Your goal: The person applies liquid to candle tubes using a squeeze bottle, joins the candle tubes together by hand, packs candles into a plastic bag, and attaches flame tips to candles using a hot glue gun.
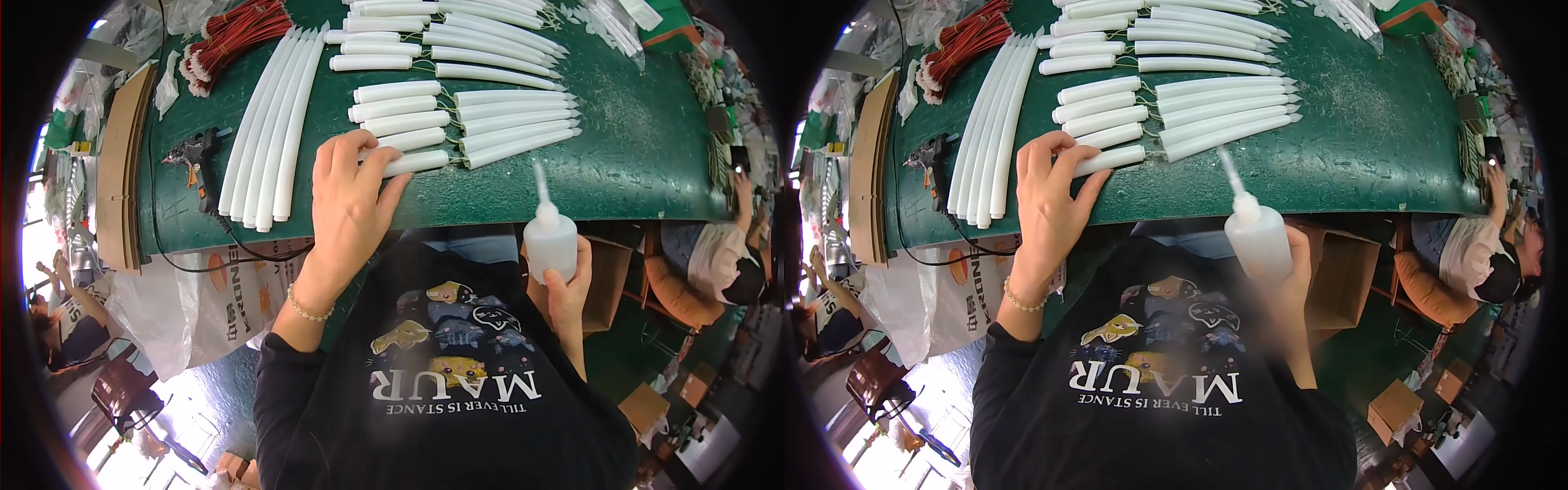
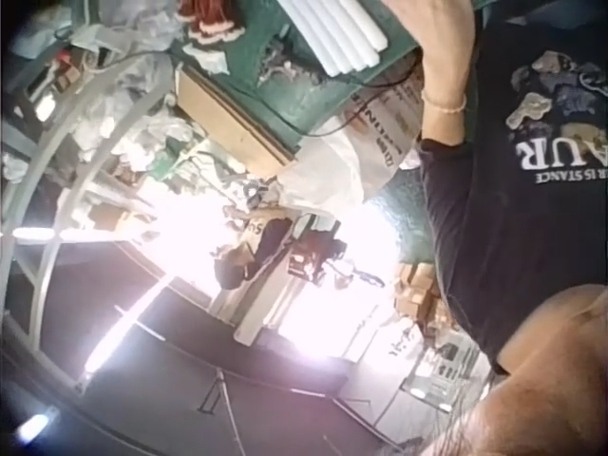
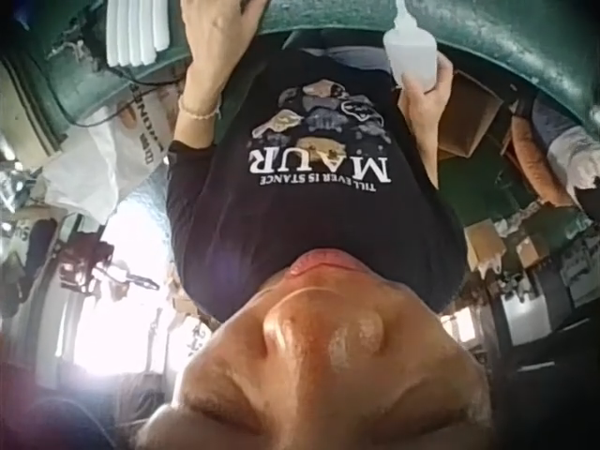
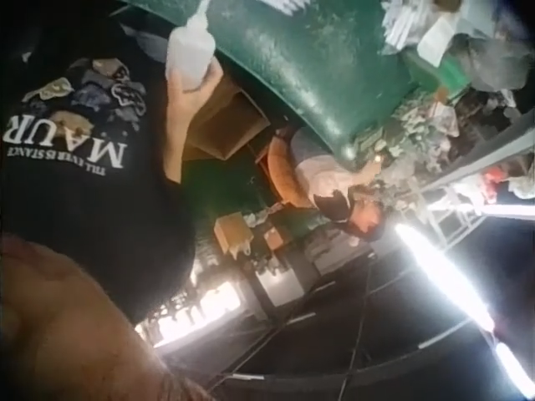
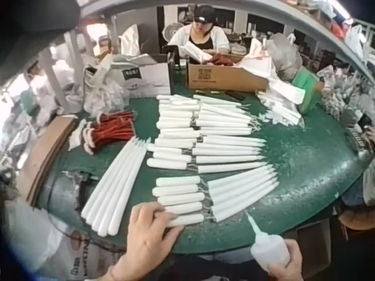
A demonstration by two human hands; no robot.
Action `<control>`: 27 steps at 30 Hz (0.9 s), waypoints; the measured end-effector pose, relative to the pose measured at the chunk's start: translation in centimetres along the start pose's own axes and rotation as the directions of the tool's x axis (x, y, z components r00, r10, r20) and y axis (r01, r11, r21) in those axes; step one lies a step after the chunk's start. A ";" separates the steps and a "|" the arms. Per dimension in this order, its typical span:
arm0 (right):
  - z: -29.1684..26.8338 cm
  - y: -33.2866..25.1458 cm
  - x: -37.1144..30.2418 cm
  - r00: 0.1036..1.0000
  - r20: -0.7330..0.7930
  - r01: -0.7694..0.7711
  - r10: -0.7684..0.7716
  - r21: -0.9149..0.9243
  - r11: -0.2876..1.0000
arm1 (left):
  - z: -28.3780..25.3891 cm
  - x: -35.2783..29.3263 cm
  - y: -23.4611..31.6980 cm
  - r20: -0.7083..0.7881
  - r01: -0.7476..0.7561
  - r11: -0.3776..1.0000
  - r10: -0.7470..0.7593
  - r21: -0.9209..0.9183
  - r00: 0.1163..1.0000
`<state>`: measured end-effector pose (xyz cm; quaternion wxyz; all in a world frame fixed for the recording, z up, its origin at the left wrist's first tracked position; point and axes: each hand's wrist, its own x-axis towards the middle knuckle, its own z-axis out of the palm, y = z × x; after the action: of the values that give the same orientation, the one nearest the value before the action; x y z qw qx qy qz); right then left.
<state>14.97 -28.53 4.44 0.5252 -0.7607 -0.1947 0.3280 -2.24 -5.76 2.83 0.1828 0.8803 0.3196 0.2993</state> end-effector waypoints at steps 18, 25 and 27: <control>0.8 -0.6 -0.5 0.814 -0.138 0.571 -0.564 0.008 0.821 | -1.4 0.2 1.3 -0.043 -0.083 0.995 0.086 0.063 0.995; 0.2 -1.1 -0.8 0.775 -0.018 0.624 -0.631 -0.133 0.770 | -1.8 0.4 1.6 -0.056 -0.085 0.996 0.087 0.037 0.995; 0.2 -1.2 -0.8 0.770 -0.012 0.629 -0.638 -0.153 0.762 | -1.6 0.2 1.5 -0.036 -0.080 0.997 0.081 0.024 0.996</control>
<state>14.34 -28.49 5.76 0.5563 -0.6950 -0.4459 0.0930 -2.48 -6.48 4.89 0.1550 0.8887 0.2906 0.3190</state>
